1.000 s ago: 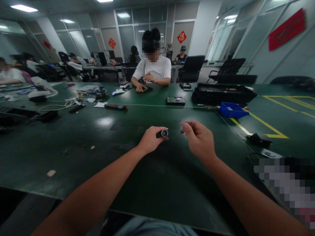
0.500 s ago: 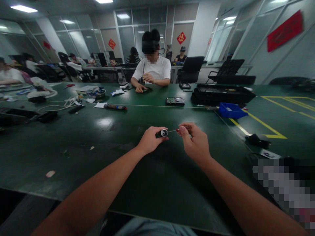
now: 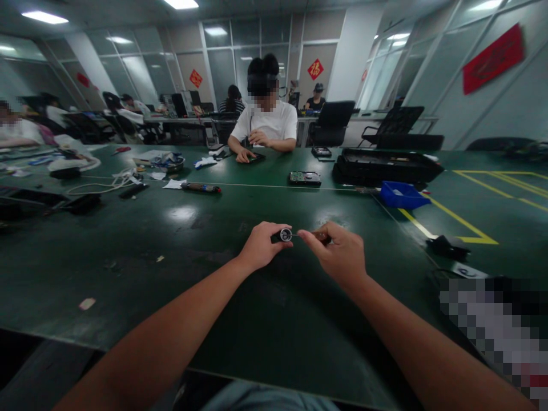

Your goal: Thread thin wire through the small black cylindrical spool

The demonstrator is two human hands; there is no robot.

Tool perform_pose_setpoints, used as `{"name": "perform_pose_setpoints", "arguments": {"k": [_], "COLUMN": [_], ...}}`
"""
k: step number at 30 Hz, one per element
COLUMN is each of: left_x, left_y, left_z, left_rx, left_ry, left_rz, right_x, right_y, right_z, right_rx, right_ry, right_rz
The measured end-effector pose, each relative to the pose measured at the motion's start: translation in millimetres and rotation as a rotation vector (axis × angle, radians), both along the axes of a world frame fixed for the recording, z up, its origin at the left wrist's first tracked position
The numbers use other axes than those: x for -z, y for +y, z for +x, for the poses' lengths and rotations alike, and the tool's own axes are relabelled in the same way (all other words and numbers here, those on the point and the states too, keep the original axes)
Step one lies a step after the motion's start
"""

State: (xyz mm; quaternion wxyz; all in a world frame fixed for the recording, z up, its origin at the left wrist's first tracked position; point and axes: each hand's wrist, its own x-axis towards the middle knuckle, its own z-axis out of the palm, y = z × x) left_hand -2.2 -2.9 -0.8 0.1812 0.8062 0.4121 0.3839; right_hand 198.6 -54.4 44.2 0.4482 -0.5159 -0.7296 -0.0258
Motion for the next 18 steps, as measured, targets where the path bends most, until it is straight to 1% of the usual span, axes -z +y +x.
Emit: {"name": "perform_pose_setpoints", "arguments": {"k": [7,9,12,14,18], "left_x": [1.2,0.9,-0.3,-1.0,-1.8], "left_y": [1.2,1.2,0.4,-0.4,-1.5], "left_z": [-0.3,-0.4,-0.4,-0.2,0.0], "left_rx": [-0.045,-0.038,-0.021,-0.024,-0.043], "left_ry": [-0.001,0.001,0.007,0.009,0.002], "left_rz": [-0.011,-0.012,-0.013,-0.009,-0.010], "right_x": [-2.9,-4.1,-5.7,-5.4,0.9], "right_y": [-2.1,-3.6,-5.9,-6.4,-0.8], "right_z": [-0.1,-0.3,-1.7,-3.3,-5.4], "right_rx": [-0.248,-0.267,-0.236,-0.194,-0.173], "right_ry": [-0.018,-0.037,-0.013,0.087,0.414], "right_rz": [-0.058,-0.071,-0.087,-0.103,-0.172]}}
